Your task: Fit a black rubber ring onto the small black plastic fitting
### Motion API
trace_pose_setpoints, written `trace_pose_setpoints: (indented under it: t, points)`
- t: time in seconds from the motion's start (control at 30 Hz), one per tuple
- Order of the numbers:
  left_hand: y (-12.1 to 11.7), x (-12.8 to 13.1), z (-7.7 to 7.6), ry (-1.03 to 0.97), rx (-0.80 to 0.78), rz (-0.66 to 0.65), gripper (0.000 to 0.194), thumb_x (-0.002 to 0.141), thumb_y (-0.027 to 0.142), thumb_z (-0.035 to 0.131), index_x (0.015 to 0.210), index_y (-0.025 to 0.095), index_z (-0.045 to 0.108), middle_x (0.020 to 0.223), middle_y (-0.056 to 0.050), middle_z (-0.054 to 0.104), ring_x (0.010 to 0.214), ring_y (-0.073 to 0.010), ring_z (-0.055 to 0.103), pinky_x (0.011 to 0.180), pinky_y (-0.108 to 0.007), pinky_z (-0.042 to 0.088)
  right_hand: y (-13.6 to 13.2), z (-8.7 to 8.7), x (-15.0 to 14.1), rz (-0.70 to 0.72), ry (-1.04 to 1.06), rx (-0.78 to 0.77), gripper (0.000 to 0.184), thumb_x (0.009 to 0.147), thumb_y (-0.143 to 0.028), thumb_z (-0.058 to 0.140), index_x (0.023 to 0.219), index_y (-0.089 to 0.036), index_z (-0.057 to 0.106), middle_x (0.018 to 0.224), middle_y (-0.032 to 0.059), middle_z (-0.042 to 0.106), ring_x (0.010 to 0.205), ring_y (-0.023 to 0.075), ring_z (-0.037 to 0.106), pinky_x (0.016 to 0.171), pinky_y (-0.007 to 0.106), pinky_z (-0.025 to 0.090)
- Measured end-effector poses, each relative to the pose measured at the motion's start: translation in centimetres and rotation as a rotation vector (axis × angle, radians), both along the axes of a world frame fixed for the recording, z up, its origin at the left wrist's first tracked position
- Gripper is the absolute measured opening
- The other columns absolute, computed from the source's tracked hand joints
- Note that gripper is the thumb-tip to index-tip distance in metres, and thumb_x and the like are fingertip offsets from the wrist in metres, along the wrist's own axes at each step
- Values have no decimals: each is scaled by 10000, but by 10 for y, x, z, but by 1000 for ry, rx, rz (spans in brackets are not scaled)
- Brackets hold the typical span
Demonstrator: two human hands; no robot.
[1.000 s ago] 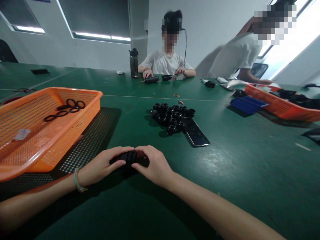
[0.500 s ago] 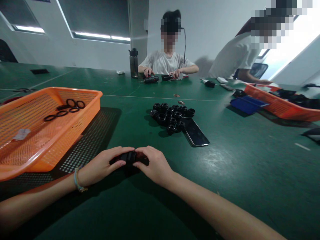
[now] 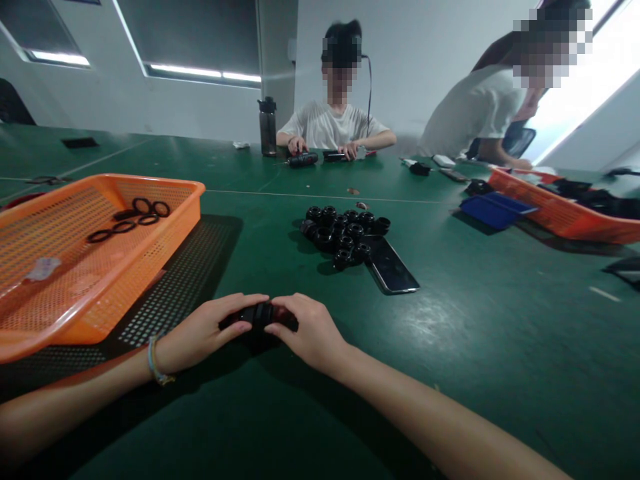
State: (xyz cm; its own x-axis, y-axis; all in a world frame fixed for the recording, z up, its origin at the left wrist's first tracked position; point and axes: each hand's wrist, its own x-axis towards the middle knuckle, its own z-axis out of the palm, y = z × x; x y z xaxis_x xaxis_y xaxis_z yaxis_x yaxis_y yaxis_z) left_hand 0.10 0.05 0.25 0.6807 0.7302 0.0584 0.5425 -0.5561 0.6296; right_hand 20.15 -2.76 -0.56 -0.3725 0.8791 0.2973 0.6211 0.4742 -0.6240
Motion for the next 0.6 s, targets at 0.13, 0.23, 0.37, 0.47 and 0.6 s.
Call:
trace_pose_setpoints:
  t: [0.13,0.23,0.37,0.47,0.6]
  points:
    - [0,0,-1,5,8,1,394,847,289,446,1238,243,433,1054,-37,597,916,-176,560,820,-298,432,0,1,0,0,-8,-3,236,699,-131,653,929,-155,601,762,19,629,680,139,572,629,265,470]
    - [0,0,0,12,9,1,399,852,294,436,1248,246,422,1060,-36,597,919,-176,561,821,-300,434,0,1,0,-1,-12,-23,230,708,-133,646,932,-156,602,771,20,630,682,137,573,628,264,470]
    - [-1,-1,0,8,4,-4,404,854,292,434,1255,240,416,1074,-43,592,934,-180,556,829,-306,432,1,2,-1,-6,-24,-48,221,713,-134,642,930,-156,605,776,24,634,686,140,574,632,271,471]
    - [-1,-1,0,-1,4,-8,406,854,291,436,1256,242,415,1085,-45,589,940,-183,554,832,-308,431,0,2,-1,-8,-25,-59,207,720,-141,638,923,-164,607,775,22,634,684,140,573,629,272,472]
    - [0,0,0,5,3,-5,409,855,290,434,1259,235,414,1091,-51,587,949,-190,552,832,-314,431,0,3,-1,-13,-37,-59,180,721,-143,638,899,-151,613,760,28,631,679,145,572,625,272,467]
